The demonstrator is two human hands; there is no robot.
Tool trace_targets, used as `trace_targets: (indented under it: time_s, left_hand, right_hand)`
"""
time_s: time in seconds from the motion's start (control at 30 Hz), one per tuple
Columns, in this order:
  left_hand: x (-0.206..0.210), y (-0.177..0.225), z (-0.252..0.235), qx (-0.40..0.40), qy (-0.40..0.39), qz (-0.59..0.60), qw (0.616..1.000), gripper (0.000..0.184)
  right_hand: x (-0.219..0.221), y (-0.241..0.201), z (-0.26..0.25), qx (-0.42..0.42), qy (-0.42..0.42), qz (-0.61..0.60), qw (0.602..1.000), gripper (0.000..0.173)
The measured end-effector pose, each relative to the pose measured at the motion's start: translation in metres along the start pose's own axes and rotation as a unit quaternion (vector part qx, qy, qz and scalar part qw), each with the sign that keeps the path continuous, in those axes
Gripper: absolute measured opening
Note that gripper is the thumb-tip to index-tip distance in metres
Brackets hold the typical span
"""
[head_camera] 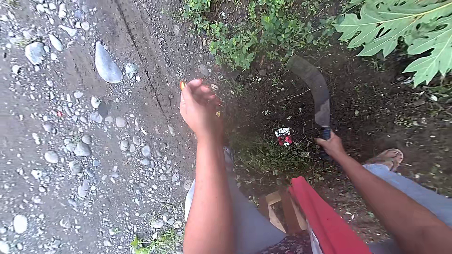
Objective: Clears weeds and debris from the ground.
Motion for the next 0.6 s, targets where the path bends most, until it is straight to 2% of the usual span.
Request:
trace_targets:
  time_s: [0.03,0.07,0.1,0.17,0.2,0.23,0.3,0.37,0.47,0.6]
  left_hand:
    - [0.001,-0.001,0.0,0.0,-0.001,-0.004,1.0,0.049]
    - [0.002,-0.002,0.0,-0.001,-0.004,-0.007,1.0,0.049]
    - [0.002,-0.002,0.0,-0.001,-0.006,-0.008,1.0,0.05]
    - [0.002,-0.004,0.0,0.0,-0.01,-0.007,1.0,0.05]
    - [0.002,-0.003,-0.001,0.005,-0.015,-0.009,1.0,0.05]
    - [0.001,-0.003,-0.001,0.009,-0.015,-0.008,1.0,0.05]
    - [-0.002,-0.003,0.0,0.007,-0.012,-0.003,1.0,0.051]
    - [-0.003,-0.001,0.0,0.01,-0.009,0.004,1.0,0.051]
    - [-0.004,0.003,0.001,0.013,-0.005,0.005,1.0,0.051]
    - [-0.004,0.004,0.001,0.011,-0.004,0.006,1.0,0.051]
  right_hand:
    - [0.02,0.012,-0.003,0.016,-0.024,-0.014,0.999,0.055]
    - [0.033,0.03,-0.005,0.038,-0.052,0.026,0.998,0.055]
    - [0.038,0.05,-0.003,0.062,-0.088,0.121,0.987,0.055]
    - [0.029,0.087,0.004,0.091,-0.165,0.349,0.918,0.052]
    - [0.021,0.098,0.008,0.087,-0.182,0.418,0.886,0.053]
    - [0.011,0.105,0.012,0.076,-0.19,0.46,0.864,0.053]
    - [-0.01,0.108,0.018,0.055,-0.194,0.49,0.848,0.052]
    - [-0.027,0.094,0.015,0.039,-0.174,0.484,0.857,0.048]
    - [-0.029,0.046,0.013,0.009,-0.1,0.41,0.907,0.048]
    - [0.024,-0.045,0.003,-0.058,-0.029,0.218,0.974,0.056]
Point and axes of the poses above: each hand's wrist, its own z-axis away from the middle knuckle, its own x-axis out of the palm, y = z × x, the point moved 4 cm from there along -z, towards the middle knuckle, and after that the axes turned 7 degrees about -y, right-handed, at the moved point
